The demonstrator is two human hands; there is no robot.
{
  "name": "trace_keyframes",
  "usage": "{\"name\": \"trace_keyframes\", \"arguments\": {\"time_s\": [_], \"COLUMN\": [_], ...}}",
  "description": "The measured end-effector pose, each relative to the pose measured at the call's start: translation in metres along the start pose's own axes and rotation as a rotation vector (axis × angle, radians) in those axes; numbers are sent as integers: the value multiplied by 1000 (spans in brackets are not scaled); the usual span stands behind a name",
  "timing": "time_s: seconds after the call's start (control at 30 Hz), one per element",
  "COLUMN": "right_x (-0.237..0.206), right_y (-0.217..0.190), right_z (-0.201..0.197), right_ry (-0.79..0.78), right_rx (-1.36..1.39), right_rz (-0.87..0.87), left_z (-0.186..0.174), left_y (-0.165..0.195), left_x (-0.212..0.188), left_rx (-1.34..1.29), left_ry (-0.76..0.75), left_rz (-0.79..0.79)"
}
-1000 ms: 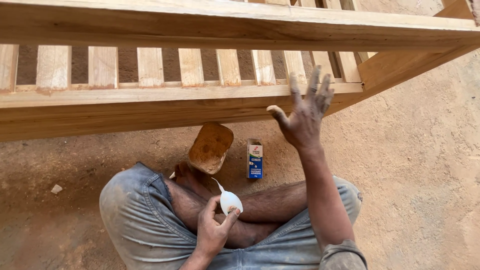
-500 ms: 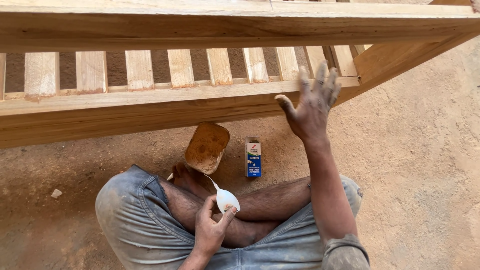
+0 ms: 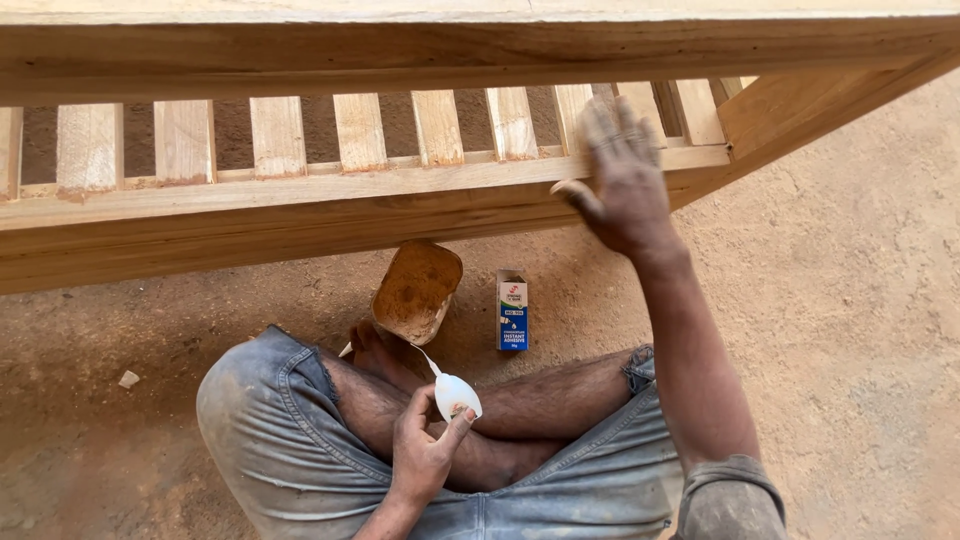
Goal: The person sits on the ground under a slatted wooden furniture frame and squeezes wood glue from a plastic bottle onto the joints between the slats and the rails. They work along the frame joint by joint, occasionally pausing to reposition or handle the glue bottle and its box.
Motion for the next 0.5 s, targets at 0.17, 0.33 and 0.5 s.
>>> {"name": "trace_keyframes", "arguments": {"time_s": [0.17, 0.33, 0.5], "right_x": [-25, -85, -116], "right_y": [-35, -96, -121], "right_z": [8, 11, 36], "right_ry": [124, 323, 133], "right_rx": [20, 171, 565], "right_rz": [-139, -227, 209], "left_z": [1, 0, 1], "left_y": [-1, 2, 18], "left_x": [-1, -1, -2], "left_rx": [-7, 22, 106], "left_ry": [7, 10, 39], "left_rz": [5, 24, 82]}}
Point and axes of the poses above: each hand's wrist, its own x-axis towards the middle knuckle, its own z-axis out of the palm, y = z × x, the point moved 5 cm from there along x, towards the middle knuckle, and after that the axes turned 15 degrees about -z, right-handed, at the moved point
